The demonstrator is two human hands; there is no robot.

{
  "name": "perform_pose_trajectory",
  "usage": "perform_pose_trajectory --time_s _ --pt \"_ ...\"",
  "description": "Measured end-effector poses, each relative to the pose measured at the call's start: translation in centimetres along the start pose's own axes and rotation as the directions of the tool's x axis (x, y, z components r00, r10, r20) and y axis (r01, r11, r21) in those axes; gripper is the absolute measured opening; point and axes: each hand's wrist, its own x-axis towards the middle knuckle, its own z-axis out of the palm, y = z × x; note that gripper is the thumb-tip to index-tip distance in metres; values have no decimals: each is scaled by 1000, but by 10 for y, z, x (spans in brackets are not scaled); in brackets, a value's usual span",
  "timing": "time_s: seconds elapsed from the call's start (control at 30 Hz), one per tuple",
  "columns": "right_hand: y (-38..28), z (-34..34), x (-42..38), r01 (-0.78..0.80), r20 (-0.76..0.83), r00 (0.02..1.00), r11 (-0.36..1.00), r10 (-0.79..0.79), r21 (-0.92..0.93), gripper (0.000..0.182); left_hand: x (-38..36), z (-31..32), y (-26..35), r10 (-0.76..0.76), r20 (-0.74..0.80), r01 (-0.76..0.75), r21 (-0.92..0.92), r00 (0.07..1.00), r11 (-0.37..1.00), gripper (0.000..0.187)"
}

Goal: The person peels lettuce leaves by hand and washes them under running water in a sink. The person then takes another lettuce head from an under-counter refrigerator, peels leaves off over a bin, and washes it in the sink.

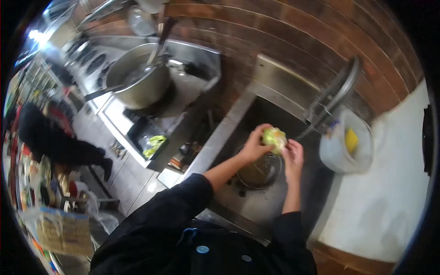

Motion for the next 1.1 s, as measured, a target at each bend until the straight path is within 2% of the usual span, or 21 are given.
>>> perform_pose_trajectory --time_s 0.03,0.13,0.17,0.23,0.27,0.33,0.37,0.43,0.47,0.5,0.53,0.57,0.63,0.77,0.83,0.87,0.93,1.0,1.03,1.07,1.1 --pt "-4 -2 0 -16 20 1000 999 16 31 39 -2 0 13 -93 -19 94 114 996 989 75" --pt "-15 6 -2 14 83 996 999 -17 47 41 -1 -5 8 -207 -14 207 162 978 965 76" --pt "-11 8 -3 57 40 998 998 -56 -16 33 1 -7 10 -214 3 211 158 977 965 76" --pt "-6 2 -4 7 26 1000 1000 -6 -9 30 2 -7 19 -178 87 118 462 980 879 69" --pt "-4 -1 -4 -36 32 999 999 36 4 26 2 -4 15 -180 92 119 460 979 880 69" --pt "-5 -1 -3 -42 15 999 999 42 0 19 3 0 13 -230 160 220 78 960 972 58" --pt "-5 -1 -4 -57 1 998 997 57 -48 18 0 2 12 -233 162 222 79 959 972 58" --pt "-16 3 -6 -74 -16 997 993 73 -95 18 -5 12 43 -455 219 490 -152 863 858 53" --pt "-29 5 -7 72 -44 994 927 -95 -368 19 -5 13 36 -454 221 491 -151 863 858 53" --pt "-38 6 -8 190 -26 965 765 -260 -615 21 -4 13 31 -253 168 246 63 953 967 52" --pt "-39 6 -7 188 -29 965 765 -260 -616 21 -3 14 26 -29 165 -19 279 986 960 52" --pt "-40 5 -7 182 16 975 761 -221 -623 23 -4 14 21 -30 168 -18 277 985 961 52" --pt "-39 1 -7 174 56 982 756 -179 -631 25 -1 14 41 -48 229 -77 508 972 858 50" --pt "-34 -11 -2 301 219 953 715 -208 -631 24 11 4 55 -77 337 -109 500 938 859 48" --pt "-31 -17 -4 327 250 944 729 -217 -602 25 15 -1 55 -290 449 184 264 845 947 47" --pt "-26 -20 -5 270 185 962 788 -200 -554 21 15 -3 52 -291 450 185 265 844 946 47" --pt "-22 -21 -4 215 113 977 840 -183 -498 17 17 -6 42 -322 418 339 36 849 940 46" --pt "-18 -22 -8 82 26 997 949 -78 -303 15 14 -5 37 -336 429 359 30 838 933 44" --pt "-15 -22 -10 76 23 997 949 -73 -304 15 11 -3 39 -414 418 505 -133 808 852 44" --pt "-12 -21 -8 54 -41 997 989 -60 -135 16 11 -1 42 -482 421 618 -290 768 731 44" --pt "-11 -20 -6 42 -102 994 998 -37 40 17 12 1 43 -481 425 618 -287 767 732 44"
